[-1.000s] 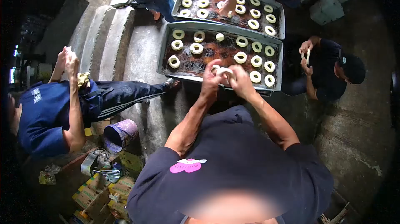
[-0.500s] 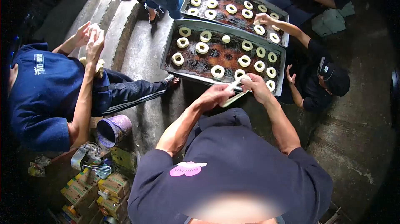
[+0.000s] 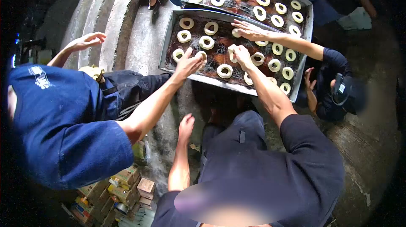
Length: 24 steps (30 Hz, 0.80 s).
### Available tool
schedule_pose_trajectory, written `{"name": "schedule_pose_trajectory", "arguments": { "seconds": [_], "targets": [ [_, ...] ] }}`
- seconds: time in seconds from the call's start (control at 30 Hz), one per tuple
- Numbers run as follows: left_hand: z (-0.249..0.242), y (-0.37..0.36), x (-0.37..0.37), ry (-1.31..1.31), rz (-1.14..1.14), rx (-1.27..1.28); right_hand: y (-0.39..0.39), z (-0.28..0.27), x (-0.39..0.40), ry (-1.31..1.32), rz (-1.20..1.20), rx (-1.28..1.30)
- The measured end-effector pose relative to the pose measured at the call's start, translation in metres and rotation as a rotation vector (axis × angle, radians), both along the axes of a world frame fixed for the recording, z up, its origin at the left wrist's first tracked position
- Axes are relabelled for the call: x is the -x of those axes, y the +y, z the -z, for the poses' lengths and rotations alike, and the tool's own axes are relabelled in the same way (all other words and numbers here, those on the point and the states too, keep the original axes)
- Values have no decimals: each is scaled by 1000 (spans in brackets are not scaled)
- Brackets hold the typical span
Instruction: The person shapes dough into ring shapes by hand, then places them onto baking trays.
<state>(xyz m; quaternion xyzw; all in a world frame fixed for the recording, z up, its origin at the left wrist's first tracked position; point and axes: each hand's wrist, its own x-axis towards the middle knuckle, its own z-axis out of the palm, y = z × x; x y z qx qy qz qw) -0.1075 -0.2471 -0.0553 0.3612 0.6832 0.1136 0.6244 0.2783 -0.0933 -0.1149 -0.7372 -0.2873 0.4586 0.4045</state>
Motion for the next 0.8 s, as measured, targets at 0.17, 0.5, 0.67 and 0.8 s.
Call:
{"name": "schedule_pose_trajectory", "arguments": {
  "seconds": [0.17, 0.5, 0.67, 0.8],
  "targets": [
    [-4, -123, 80, 261, -154, 227, 8, 62, -41, 97, -145, 190],
    [-8, -147, -6, 299, -200, 475, 56, 1, -136, -350, -100, -107],
    [-8, -101, -47, 190, -121, 130, 118, 15, -191, -324, -91, -194],
    [-33, -90, -73, 118, -263, 220, 127, 18, -176, -422, -69, -283]
  ]
}}
